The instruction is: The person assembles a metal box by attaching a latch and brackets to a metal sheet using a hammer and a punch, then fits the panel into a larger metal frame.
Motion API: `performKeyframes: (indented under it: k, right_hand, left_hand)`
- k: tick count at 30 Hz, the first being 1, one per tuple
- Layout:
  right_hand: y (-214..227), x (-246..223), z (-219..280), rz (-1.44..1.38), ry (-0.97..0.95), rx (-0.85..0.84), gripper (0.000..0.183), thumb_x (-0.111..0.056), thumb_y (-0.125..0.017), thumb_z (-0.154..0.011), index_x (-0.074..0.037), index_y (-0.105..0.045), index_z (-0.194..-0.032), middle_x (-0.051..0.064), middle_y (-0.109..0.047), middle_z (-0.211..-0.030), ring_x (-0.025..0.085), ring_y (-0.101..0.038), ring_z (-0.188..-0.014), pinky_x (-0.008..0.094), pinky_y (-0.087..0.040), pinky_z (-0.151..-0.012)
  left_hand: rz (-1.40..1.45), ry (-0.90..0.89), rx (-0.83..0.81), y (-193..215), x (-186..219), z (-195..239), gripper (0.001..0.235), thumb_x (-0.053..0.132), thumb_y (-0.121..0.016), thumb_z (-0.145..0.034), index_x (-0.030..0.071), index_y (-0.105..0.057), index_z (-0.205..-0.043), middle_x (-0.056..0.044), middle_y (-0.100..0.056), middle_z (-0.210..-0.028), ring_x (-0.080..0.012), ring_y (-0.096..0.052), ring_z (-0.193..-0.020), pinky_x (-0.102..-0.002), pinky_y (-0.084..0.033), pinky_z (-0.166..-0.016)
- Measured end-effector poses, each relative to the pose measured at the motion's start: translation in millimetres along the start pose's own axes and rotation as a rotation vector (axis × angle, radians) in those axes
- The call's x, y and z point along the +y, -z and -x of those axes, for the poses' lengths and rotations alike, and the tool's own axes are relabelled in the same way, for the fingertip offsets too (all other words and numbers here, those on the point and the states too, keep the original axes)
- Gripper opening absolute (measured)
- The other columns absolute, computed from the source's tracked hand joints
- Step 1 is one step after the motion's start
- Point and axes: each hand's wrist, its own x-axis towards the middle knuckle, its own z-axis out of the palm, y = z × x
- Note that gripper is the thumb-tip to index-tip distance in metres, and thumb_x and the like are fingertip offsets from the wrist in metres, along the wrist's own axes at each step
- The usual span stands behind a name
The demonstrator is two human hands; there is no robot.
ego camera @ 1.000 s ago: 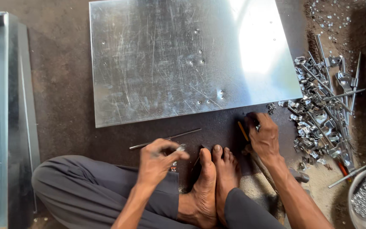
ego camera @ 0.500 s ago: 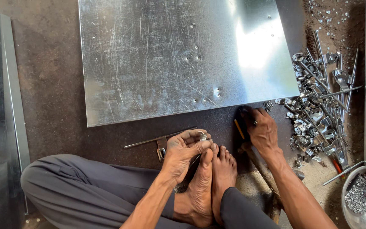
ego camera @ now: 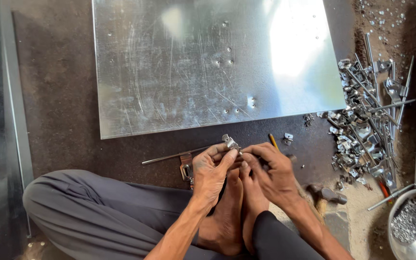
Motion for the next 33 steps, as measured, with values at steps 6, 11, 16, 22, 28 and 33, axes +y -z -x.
performKeyframes:
  k: [6,11,16,22,28,33]
  right_hand:
    - [-6.6,-18.0,-7.3,0.055,-0.013,0.030,0.015,-0.011,-0.068,-0.098,-0.001,-0.068,-0.108,0.007,-0.069,-0.093,0.016,-0.064,-0.076,0.029,-0.050,-0.064]
    - [-8.0,-6.9,-0.8,-0.019,-0.242,-0.014,0.018,-0.013,-0.073,-0.092,-0.002,-0.074,-0.107,0.006,-0.075,-0.090,0.013,-0.068,-0.075,0.025,-0.054,-0.062]
    - [2.6,8.8,-3.9,-0.348,-0.544,0.120,0.021,-0.010,-0.078,-0.088,-0.004,-0.079,-0.108,0.007,-0.080,-0.088,0.013,-0.073,-0.075,0.025,-0.060,-0.065]
    - [10.8,7.9,-19.5,-0.205,-0.189,-0.065,0.014,-0.009,-0.073,-0.092,-0.008,-0.078,-0.105,0.002,-0.075,-0.104,0.010,-0.070,-0.089,0.024,-0.061,-0.073]
    - [12.4,4.0,-26.3,-0.168,-0.268,-0.134,0.015,-0.010,-0.074,-0.089,-0.009,-0.079,-0.103,0.001,-0.075,-0.102,0.009,-0.070,-0.090,0.023,-0.060,-0.075]
    - [13.8,1.5,-28.7,-0.251,-0.309,-0.092,0.015,-0.010,-0.072,-0.090,-0.007,-0.079,-0.104,0.000,-0.077,-0.099,0.008,-0.069,-0.087,0.023,-0.060,-0.073]
  left_hand:
    - [-0.210,-0.081,-0.041,-0.2,6.1,7.9,0.024,0.005,-0.070,-0.094,-0.005,-0.073,-0.116,-0.010,-0.078,-0.100,-0.0114,-0.073,-0.088,-0.025,-0.062,-0.078]
    - [-0.289,-0.122,-0.084,6.8,8.3,10.4,0.022,0.006,-0.073,-0.092,-0.003,-0.076,-0.112,-0.009,-0.079,-0.098,-0.0108,-0.074,-0.086,-0.024,-0.063,-0.077]
    - [-0.385,-0.148,-0.060,6.9,14.9,14.8,0.023,0.010,-0.073,-0.091,0.000,-0.077,-0.111,-0.006,-0.079,-0.095,-0.0073,-0.075,-0.084,-0.021,-0.063,-0.073]
    - [-0.765,-0.375,-0.086,-0.6,23.8,17.7,0.022,0.015,-0.074,-0.090,0.004,-0.080,-0.108,-0.004,-0.071,-0.080,-0.0081,-0.064,-0.064,-0.025,-0.051,-0.053]
    - [-0.832,-0.470,-0.148,3.8,25.1,16.7,0.020,0.014,-0.069,-0.097,0.002,-0.077,-0.111,-0.004,-0.069,-0.086,-0.0094,-0.065,-0.073,-0.025,-0.052,-0.062]
    - [-0.681,-0.384,-0.169,1.8,30.1,13.4,0.022,0.015,-0.068,-0.098,0.002,-0.076,-0.114,-0.005,-0.067,-0.090,-0.0123,-0.063,-0.077,-0.028,-0.053,-0.066]
